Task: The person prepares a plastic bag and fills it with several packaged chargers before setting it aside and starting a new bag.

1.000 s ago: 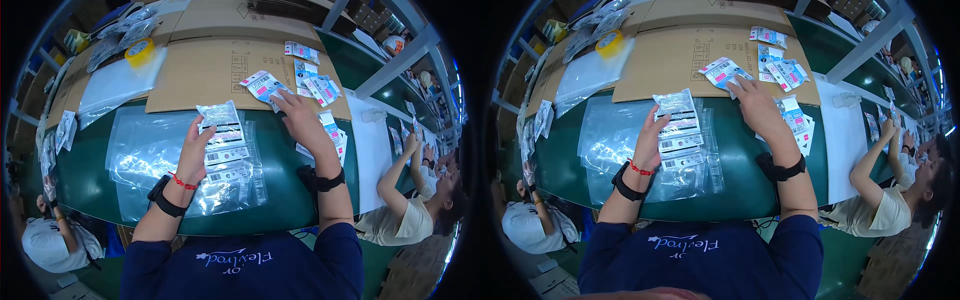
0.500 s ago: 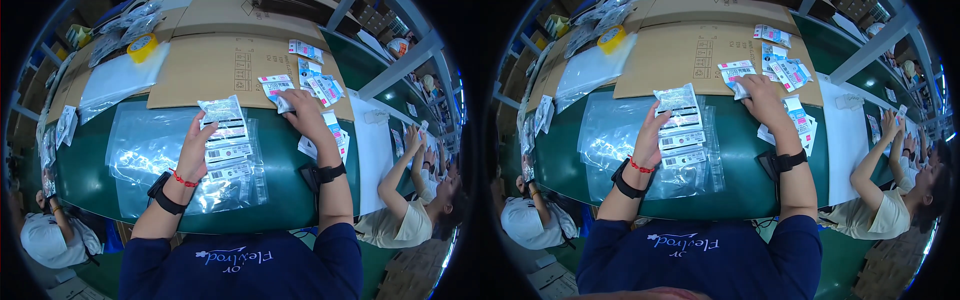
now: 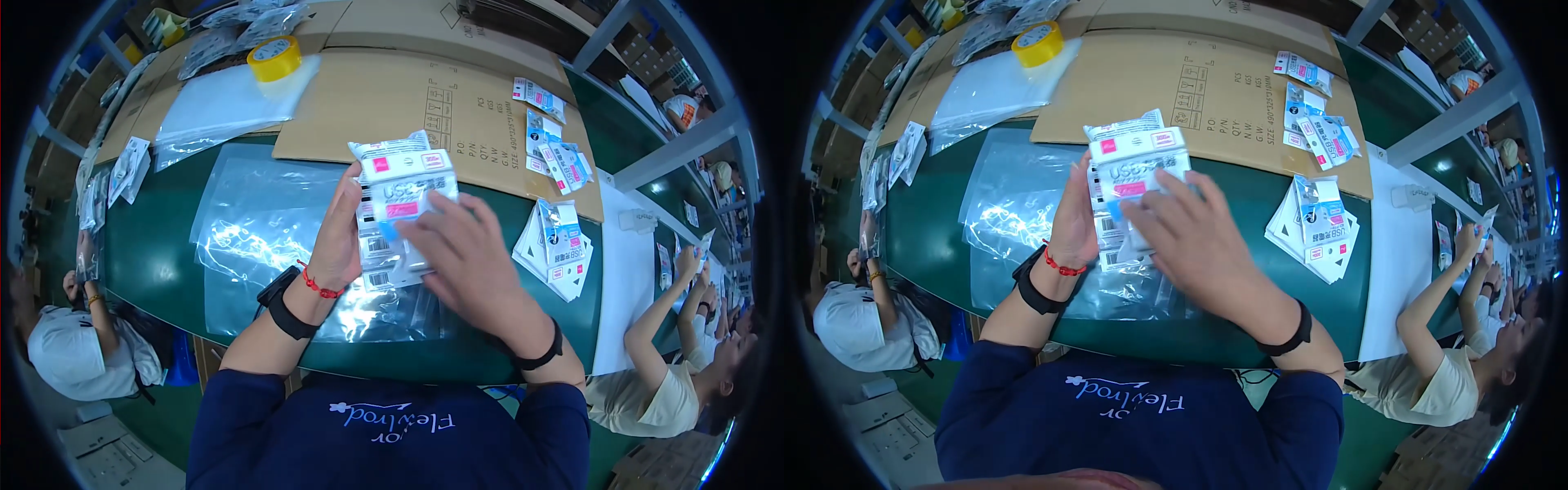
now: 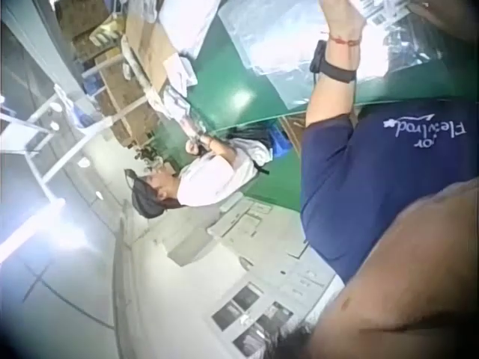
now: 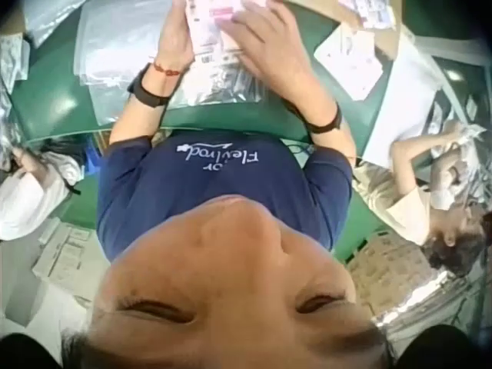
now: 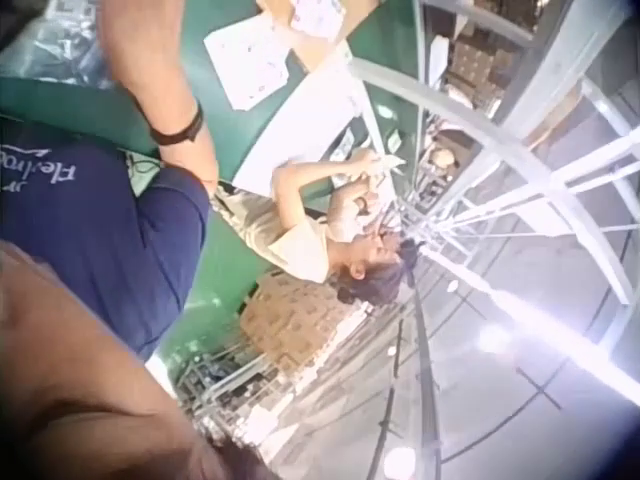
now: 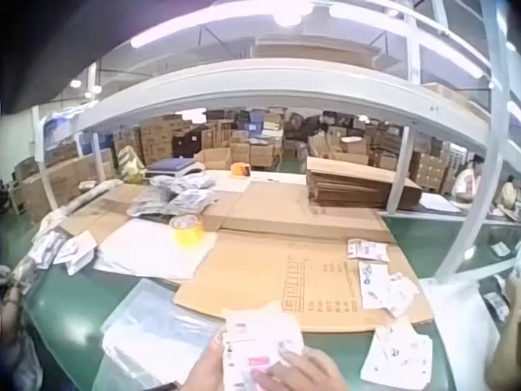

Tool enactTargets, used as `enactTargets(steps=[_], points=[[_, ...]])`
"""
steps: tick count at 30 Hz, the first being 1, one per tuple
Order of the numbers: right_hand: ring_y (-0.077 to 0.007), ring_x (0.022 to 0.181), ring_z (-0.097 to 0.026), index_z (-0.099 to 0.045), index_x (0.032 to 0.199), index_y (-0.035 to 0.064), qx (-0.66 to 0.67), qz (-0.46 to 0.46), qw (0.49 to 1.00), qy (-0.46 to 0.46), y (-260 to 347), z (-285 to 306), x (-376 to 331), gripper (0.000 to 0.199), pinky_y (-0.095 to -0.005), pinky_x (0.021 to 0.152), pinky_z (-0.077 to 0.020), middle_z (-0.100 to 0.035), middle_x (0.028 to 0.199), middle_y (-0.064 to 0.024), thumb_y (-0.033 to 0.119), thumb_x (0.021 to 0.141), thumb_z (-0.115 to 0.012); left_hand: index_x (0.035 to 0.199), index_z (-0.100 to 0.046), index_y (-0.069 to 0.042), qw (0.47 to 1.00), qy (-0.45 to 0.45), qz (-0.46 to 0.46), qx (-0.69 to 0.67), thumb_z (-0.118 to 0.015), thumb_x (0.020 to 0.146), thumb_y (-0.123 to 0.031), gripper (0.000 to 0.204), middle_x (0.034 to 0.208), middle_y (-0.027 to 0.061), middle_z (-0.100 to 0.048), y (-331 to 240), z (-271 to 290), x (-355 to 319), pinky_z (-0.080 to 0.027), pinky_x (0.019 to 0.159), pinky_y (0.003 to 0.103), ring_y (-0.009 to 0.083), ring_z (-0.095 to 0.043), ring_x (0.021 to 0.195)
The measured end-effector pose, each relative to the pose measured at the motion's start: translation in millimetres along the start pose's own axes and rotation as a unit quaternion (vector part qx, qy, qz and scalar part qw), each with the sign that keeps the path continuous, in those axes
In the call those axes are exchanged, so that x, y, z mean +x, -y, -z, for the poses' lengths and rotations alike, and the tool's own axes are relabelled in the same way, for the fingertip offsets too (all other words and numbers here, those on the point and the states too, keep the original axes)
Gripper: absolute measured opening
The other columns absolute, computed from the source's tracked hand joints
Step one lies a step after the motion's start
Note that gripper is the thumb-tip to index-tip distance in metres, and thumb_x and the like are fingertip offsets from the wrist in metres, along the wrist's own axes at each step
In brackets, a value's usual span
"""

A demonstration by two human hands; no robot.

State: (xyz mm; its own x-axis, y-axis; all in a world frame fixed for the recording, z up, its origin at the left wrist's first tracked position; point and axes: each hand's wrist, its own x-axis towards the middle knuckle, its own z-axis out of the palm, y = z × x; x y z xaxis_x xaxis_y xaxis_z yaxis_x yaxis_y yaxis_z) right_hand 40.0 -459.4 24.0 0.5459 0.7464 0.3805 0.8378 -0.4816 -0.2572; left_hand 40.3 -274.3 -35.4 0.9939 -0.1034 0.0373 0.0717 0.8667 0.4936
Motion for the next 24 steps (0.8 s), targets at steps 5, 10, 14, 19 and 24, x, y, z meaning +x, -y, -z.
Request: enactTargets(steps=[5, 10, 14, 19, 24], points=[[-0.0324, 0.125, -0.042, -0.051, 0.127, 0.0088, -0.030, 0.058, 0.997, 0.033, 2.6, -21.0, -1.9, 0.066, -0.0492, 0.105, -0.0296, -0.052, 0.119, -0.0104, 0.010, 0.066, -0.074, 0.138, -0.028, -0.006, 0.993, -0.028, -0.024, 0.115, -0.052, 0.094, -0.014, 0.050, 0.131, 0.0135, -0.048, 3.8, -1.2, -2.1, -0.046, 0.097, 0.037, 0.0221, -0.053, 0.116], [-0.0307, 0.128, -0.040, -0.047, 0.130, 0.0041, 0.134, -0.006, 0.986, -0.097, -5.1, -14.4, 2.1, 0.059, -0.0443, 0.106, -0.0298, -0.048, 0.127, -0.0118, 0.010, 0.076, -0.070, 0.138, -0.028, -0.006, 0.994, -0.032, -0.057, 0.090, -0.054, 0.093, -0.011, 0.052, 0.132, 0.0121, -0.046, 1.3, -0.3, -5.2, -0.046, 0.096, 0.037, 0.0202, -0.052, 0.117], [-0.0250, 0.126, -0.043, -0.046, 0.130, 0.0011, 0.510, -0.158, 0.836, -0.127, -16.2, -21.8, 4.1, 0.049, -0.0386, 0.104, -0.0329, -0.048, 0.130, -0.0122, 0.013, 0.085, -0.063, 0.140, -0.027, -0.007, 0.994, -0.009, -0.056, 0.095, -0.053, 0.094, -0.011, 0.053, 0.133, 0.0117, -0.046, 2.4, -6.5, -7.2, -0.046, 0.096, 0.036, 0.0192, -0.051, 0.118], [-0.0179, 0.115, -0.053, -0.047, 0.126, -0.0007, 0.642, -0.257, 0.718, -0.073, -22.2, -35.8, 1.4, 0.039, -0.0331, 0.097, -0.0416, -0.055, 0.122, -0.0100, 0.016, 0.092, -0.056, 0.143, -0.023, -0.008, 0.977, -0.011, -0.049, 0.206, -0.055, 0.093, -0.013, 0.059, 0.134, 0.0133, -0.045, 12.5, -2.5, -13.8, -0.040, 0.100, 0.039, 0.0204, -0.048, 0.121], [-0.0163, 0.093, -0.063, -0.048, 0.123, -0.0019, 0.553, -0.350, 0.708, -0.265, -58.0, 2.6, -1.8, 0.038, -0.0289, 0.082, -0.0515, -0.061, 0.110, -0.0117, 0.018, 0.092, -0.056, 0.142, -0.028, -0.008, 0.846, 0.078, -0.157, 0.504, -0.060, 0.091, -0.024, 0.063, 0.141, 0.0165, -0.037, -6.6, 1.9, -14.7, -0.025, 0.109, 0.047, 0.0308, -0.035, 0.132]])
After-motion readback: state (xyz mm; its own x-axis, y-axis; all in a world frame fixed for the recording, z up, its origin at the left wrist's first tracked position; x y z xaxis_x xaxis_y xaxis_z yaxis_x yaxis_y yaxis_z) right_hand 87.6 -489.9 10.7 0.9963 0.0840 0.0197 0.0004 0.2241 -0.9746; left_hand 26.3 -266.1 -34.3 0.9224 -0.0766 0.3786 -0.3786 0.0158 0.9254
